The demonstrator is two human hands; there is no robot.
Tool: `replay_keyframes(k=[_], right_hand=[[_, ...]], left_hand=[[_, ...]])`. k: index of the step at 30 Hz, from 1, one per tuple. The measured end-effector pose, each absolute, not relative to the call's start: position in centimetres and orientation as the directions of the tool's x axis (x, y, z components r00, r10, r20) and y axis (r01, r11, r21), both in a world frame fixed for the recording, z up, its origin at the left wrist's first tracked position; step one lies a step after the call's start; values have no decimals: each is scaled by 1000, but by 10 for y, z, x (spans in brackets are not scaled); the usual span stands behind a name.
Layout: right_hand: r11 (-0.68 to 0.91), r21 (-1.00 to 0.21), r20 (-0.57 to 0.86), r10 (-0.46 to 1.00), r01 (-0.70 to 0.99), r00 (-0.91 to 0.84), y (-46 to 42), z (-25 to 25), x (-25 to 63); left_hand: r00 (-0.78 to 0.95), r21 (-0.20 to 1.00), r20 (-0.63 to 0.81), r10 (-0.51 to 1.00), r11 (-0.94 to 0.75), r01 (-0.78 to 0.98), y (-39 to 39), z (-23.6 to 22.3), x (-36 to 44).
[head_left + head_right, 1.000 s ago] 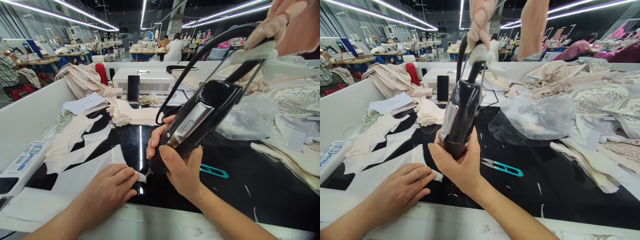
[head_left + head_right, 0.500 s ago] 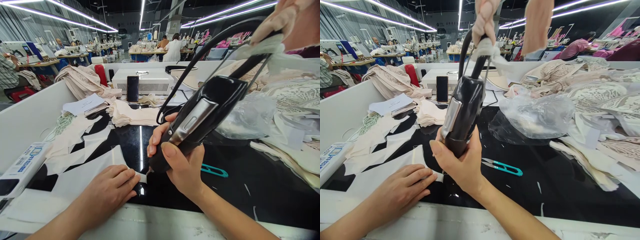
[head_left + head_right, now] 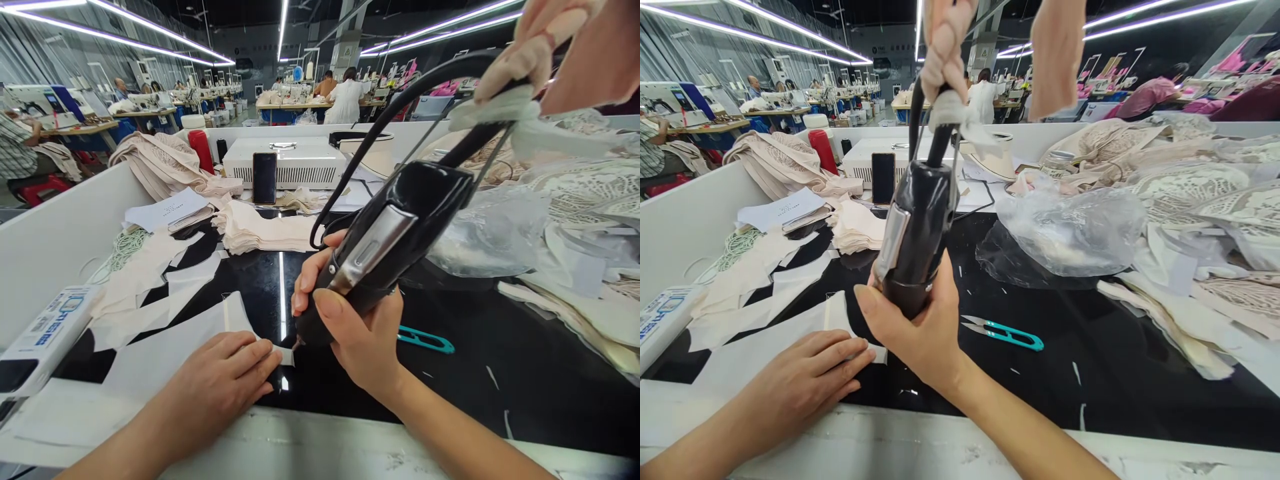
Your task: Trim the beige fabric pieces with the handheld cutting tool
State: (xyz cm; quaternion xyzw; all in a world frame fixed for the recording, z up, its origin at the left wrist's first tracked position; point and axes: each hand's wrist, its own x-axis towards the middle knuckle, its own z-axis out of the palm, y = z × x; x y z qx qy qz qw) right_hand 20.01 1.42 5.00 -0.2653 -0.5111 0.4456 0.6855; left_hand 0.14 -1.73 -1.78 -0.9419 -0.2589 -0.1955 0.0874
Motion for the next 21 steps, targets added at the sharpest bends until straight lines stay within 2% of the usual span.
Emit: replay_keyframes(k=[15, 21], right_hand=[[419, -834, 423, 903, -358, 70, 11, 55, 199], [437, -819, 451, 891, -371, 52, 5, 55, 201]], left_hand=[[786, -22, 407, 466, -855, 519, -16, -17, 3], [787, -36, 409, 461, -854, 519, -16, -15, 3]])
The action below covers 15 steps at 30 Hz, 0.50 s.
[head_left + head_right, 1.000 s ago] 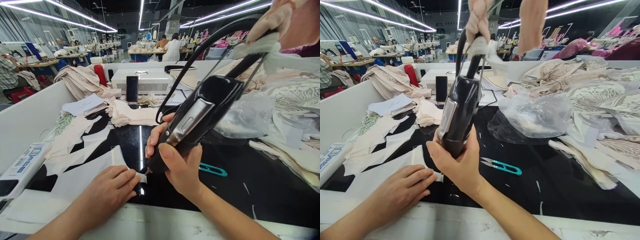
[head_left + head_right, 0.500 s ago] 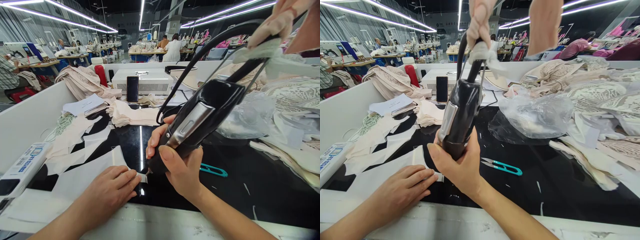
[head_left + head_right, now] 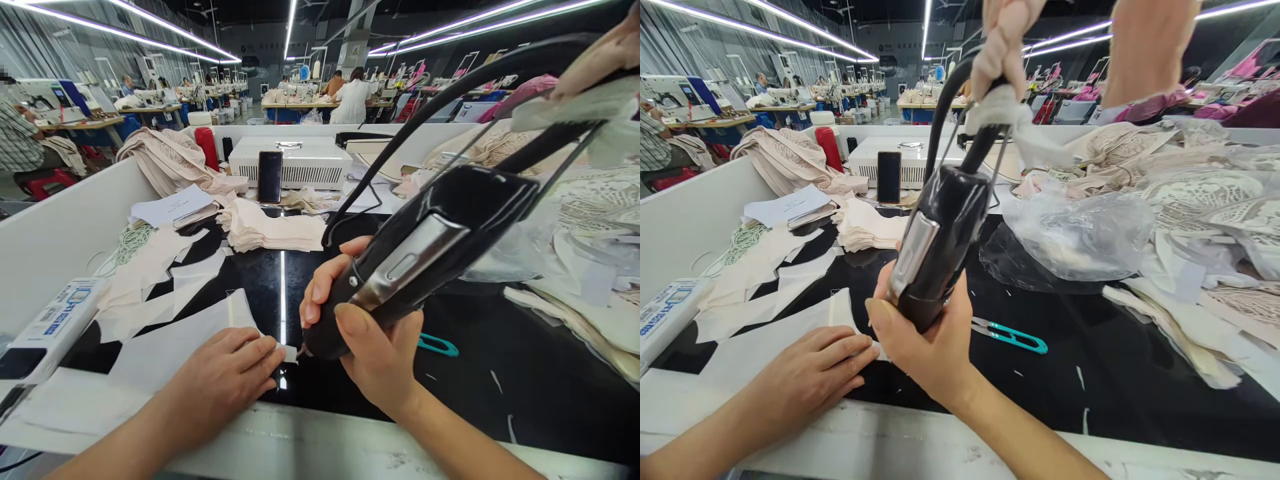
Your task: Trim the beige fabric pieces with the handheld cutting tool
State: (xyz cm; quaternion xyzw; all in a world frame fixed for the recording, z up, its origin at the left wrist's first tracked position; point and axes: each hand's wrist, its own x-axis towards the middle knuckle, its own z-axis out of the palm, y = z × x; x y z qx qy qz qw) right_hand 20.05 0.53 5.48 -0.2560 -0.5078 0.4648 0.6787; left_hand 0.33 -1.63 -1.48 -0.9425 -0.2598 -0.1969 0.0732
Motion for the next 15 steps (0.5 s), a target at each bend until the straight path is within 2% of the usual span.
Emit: replay_keyframes(k=[5, 15], right_hand=[[427, -836, 438, 898, -344, 50, 4, 53, 200], [458, -821, 466, 882, -341, 61, 6, 50, 202]], left_hand=[[781, 5, 393, 485, -851, 526, -16, -11, 3], [720, 248, 412, 558, -830, 500, -5, -6, -6]])
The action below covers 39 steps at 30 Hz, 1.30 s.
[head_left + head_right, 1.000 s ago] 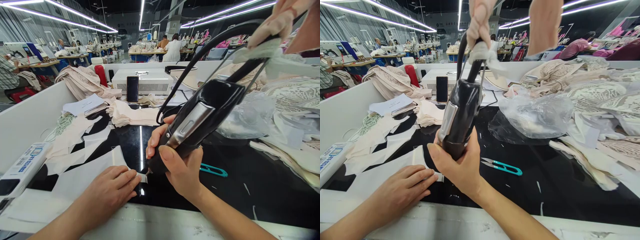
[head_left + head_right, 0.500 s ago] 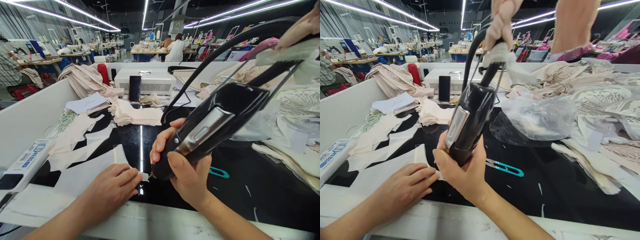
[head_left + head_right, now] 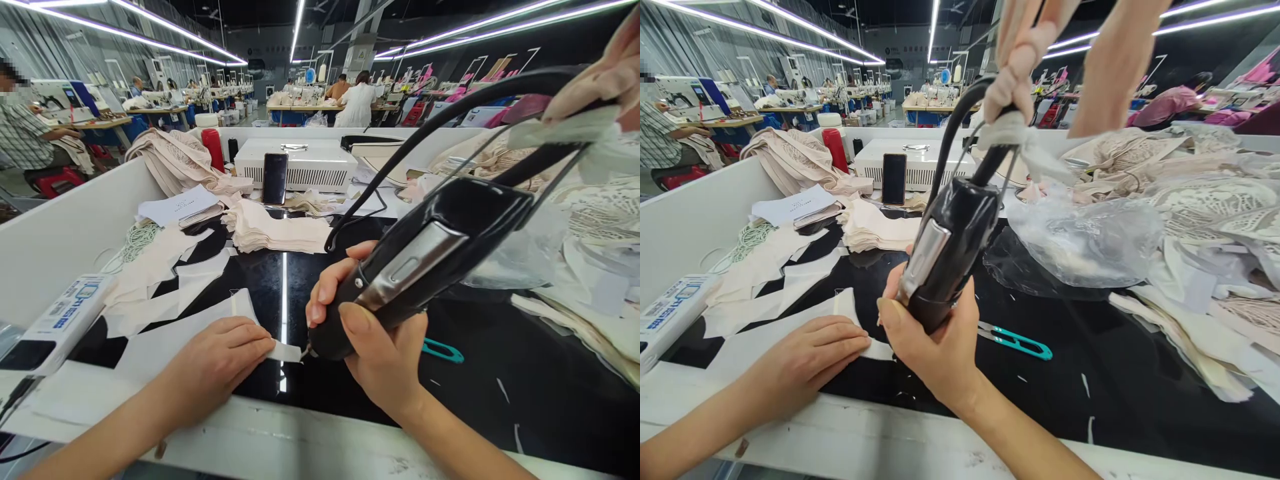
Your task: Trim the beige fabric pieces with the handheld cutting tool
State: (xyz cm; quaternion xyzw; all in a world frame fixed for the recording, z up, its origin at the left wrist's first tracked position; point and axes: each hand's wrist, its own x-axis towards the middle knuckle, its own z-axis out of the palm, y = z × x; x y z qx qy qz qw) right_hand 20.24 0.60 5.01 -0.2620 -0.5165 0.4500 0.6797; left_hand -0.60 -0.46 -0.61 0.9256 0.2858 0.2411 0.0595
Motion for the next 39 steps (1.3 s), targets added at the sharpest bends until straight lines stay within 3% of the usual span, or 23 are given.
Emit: replay_keyframes(k=[7, 39], right_hand=[[466, -804, 484, 874, -370, 48, 6, 51, 209], [533, -782, 535, 840, -325, 91, 27, 48, 183]], left_hand=[[695, 365, 399, 599, -799, 478, -2, -2, -10], [666, 334, 474, 576, -817, 469, -3, -24, -2]])
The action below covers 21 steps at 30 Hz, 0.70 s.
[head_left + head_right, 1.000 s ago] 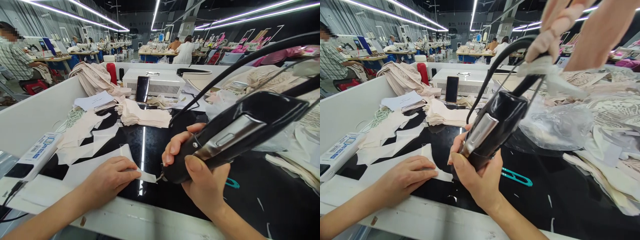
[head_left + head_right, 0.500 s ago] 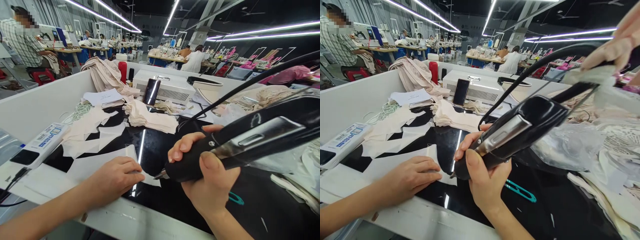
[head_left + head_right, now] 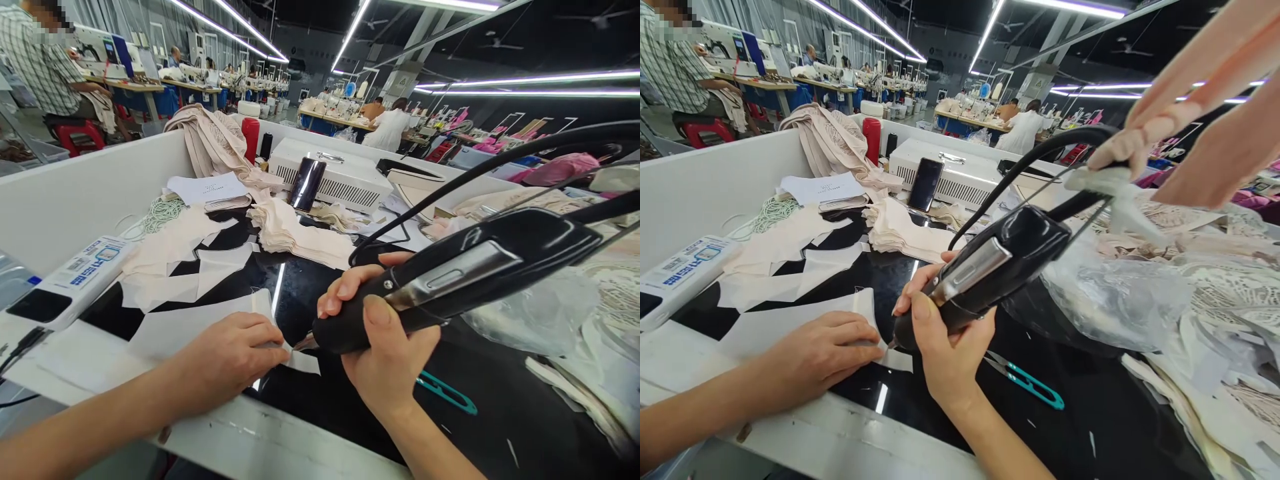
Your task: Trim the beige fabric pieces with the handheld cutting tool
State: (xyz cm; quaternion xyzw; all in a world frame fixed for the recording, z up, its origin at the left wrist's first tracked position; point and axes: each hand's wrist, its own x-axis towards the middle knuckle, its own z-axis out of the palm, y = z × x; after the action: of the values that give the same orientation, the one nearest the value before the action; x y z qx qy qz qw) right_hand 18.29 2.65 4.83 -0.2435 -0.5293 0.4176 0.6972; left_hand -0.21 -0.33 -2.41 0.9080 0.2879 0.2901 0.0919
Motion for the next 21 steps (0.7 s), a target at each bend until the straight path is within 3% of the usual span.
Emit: replay_keyframes(k=[21], right_hand=[[555, -784, 538, 831, -279, 142, 21, 52, 200]], left_hand=[[670, 324, 472, 573, -820, 473, -5, -17, -3]])
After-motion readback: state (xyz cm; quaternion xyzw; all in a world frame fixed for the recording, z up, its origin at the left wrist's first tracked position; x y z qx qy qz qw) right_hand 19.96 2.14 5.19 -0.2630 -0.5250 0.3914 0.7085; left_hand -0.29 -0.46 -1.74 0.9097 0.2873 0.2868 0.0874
